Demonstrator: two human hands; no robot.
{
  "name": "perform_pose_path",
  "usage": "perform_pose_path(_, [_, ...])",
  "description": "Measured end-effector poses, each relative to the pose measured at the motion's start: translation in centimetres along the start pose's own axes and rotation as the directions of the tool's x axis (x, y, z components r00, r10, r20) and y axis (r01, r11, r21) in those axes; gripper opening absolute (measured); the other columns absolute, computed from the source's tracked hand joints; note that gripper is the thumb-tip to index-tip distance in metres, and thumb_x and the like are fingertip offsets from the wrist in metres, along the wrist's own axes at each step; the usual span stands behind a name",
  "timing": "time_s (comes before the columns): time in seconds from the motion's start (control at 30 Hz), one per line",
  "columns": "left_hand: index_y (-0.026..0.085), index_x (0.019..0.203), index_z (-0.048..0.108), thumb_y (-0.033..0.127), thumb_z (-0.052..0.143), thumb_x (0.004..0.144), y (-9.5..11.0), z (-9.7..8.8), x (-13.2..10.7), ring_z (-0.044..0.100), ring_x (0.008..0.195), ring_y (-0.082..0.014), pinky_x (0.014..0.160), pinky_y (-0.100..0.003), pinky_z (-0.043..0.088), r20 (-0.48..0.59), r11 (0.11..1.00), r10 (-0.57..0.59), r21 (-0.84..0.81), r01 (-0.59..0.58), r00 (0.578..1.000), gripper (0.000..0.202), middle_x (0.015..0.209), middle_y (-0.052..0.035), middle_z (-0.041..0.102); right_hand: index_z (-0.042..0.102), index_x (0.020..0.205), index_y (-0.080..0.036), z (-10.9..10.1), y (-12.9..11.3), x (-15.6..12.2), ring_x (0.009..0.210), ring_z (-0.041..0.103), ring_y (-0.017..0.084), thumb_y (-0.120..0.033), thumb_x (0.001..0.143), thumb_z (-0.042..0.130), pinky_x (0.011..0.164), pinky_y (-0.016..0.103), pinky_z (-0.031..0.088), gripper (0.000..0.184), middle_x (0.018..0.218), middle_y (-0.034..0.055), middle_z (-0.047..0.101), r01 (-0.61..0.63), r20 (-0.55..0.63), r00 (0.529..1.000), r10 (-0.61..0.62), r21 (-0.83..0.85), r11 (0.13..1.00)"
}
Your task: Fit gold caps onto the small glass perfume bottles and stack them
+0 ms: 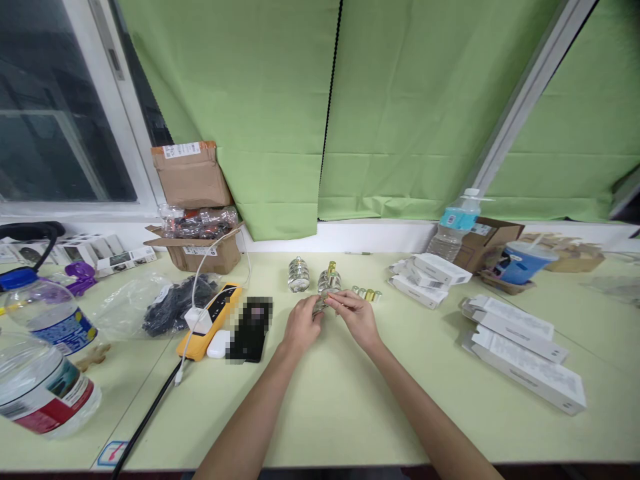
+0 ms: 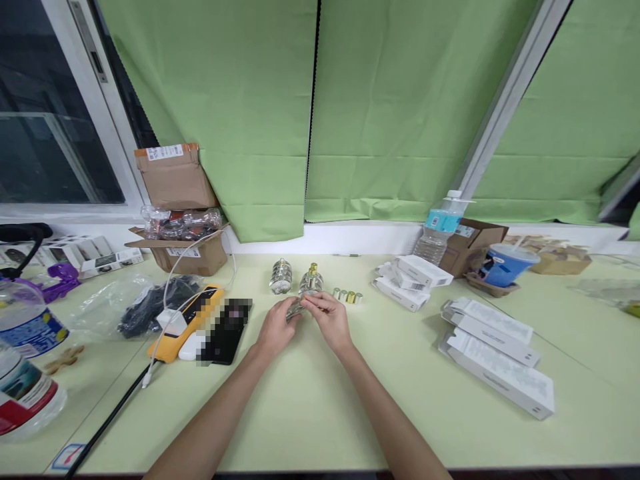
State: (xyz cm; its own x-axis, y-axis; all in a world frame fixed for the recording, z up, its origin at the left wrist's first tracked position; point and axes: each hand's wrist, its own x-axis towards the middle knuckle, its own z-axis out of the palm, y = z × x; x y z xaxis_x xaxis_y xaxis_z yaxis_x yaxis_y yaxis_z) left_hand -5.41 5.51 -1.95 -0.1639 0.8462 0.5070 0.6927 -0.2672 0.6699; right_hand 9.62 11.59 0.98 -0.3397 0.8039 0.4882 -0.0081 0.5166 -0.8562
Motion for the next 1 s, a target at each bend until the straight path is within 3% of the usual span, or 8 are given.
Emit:
perform_pose_path(0.17, [0.024,0.125,0.057,0.013,0.058,0.084,0.0,0.0,0.0,0.061,0.109,-0.0252,0.095,-0.040,0.048,0.002,1.000,0.004,0.024,-0.004,1.000,0.043,0.120,-0.0093,0.066,0.078,0.101,-0.026,-0.2,-0.3,-0.2,0.085,0.061,0.022,-0.050,0.082,0.071,0.069,0.034,0.051,0.032,0.095,0.0070,0.070,0.032,0.035,0.999,-0.030,-0.058,0.998])
perform_pose_path(0.3, [0.025,0.126,0.058,0.014,0.057,0.085,0.3,-0.2,0.1,0.062,0.106,-0.0248,0.092,-0.038,0.049,0.014,0.998,-0.026,0.054,0.025,1.000,0.042,0.118,-0.0086,0.067,0.077,0.106,-0.025,-0.2,-0.6,-0.2,0.075,0.059,0.019,-0.051,0.084,0.068,0.064,0.032,0.048,0.035,0.093,0.0068,0.069,0.041,0.036,0.999,-0.038,-0.086,0.995])
perform_pose_path(0.5, [0.025,0.125,0.058,0.010,0.057,0.084,0.8,-0.5,0.1,0.061,0.108,-0.0250,0.095,-0.039,0.048,0.003,0.992,-0.043,0.121,0.043,0.999,0.044,0.118,-0.0080,0.067,0.074,0.104,-0.020,-0.8,-0.7,0.2,0.069,0.058,0.018,-0.055,0.088,0.061,0.060,0.031,0.048,0.040,0.087,0.0072,0.067,0.048,-0.160,0.985,-0.071,-0.139,0.989])
perform_pose_path(0.6, [0.024,0.126,0.058,0.009,0.055,0.084,0.9,-0.4,0.1,0.060,0.110,-0.0245,0.097,-0.039,0.047,0.034,0.992,0.008,0.129,-0.013,0.999,0.044,0.120,-0.0071,0.067,0.072,0.090,-0.020,-0.9,-0.6,0.2,0.072,0.059,0.020,-0.058,0.086,0.062,0.061,0.031,0.048,0.040,0.086,0.0074,0.067,0.083,-0.193,0.974,-0.120,-0.187,0.979])
perform_pose_path(0.77, [0.023,0.128,0.056,0.009,0.055,0.084,1.0,0.1,0.1,0.058,0.114,-0.0249,0.099,-0.040,0.047,0.101,0.987,0.084,0.128,-0.096,0.991,0.047,0.122,-0.0080,0.065,0.062,0.070,-0.022,-0.6,-0.8,-0.1,0.069,0.056,0.019,-0.058,0.089,0.058,0.062,0.032,0.044,0.041,0.073,0.0043,0.061,0.190,-0.132,0.961,-0.245,-0.328,0.925])
perform_pose_path(0.9, [0.023,0.127,0.056,0.009,0.054,0.083,1.2,0.5,0.0,0.059,0.113,-0.0259,0.098,-0.040,0.047,0.112,0.985,0.088,0.140,-0.103,0.990,0.047,0.120,-0.0080,0.066,0.064,0.073,-0.024,-0.2,-1.0,-0.7,0.074,0.058,0.022,-0.058,0.094,0.048,0.066,0.035,0.046,0.044,0.078,0.0066,0.062,0.207,-0.050,0.970,-0.239,-0.353,0.912])
perform_pose_path(1.0, [0.023,0.126,0.056,0.012,0.053,0.084,1.6,0.9,-0.2,0.061,0.108,-0.0264,0.093,-0.039,0.049,0.107,0.987,0.067,0.139,-0.082,0.992,0.043,0.115,-0.0090,0.067,0.069,0.087,-0.025,0.2,-1.2,-1.0,0.085,0.060,0.024,-0.054,0.098,0.041,0.077,0.037,0.049,0.042,0.088,0.0082,0.064,0.222,0.003,0.971,-0.237,-0.363,0.905])
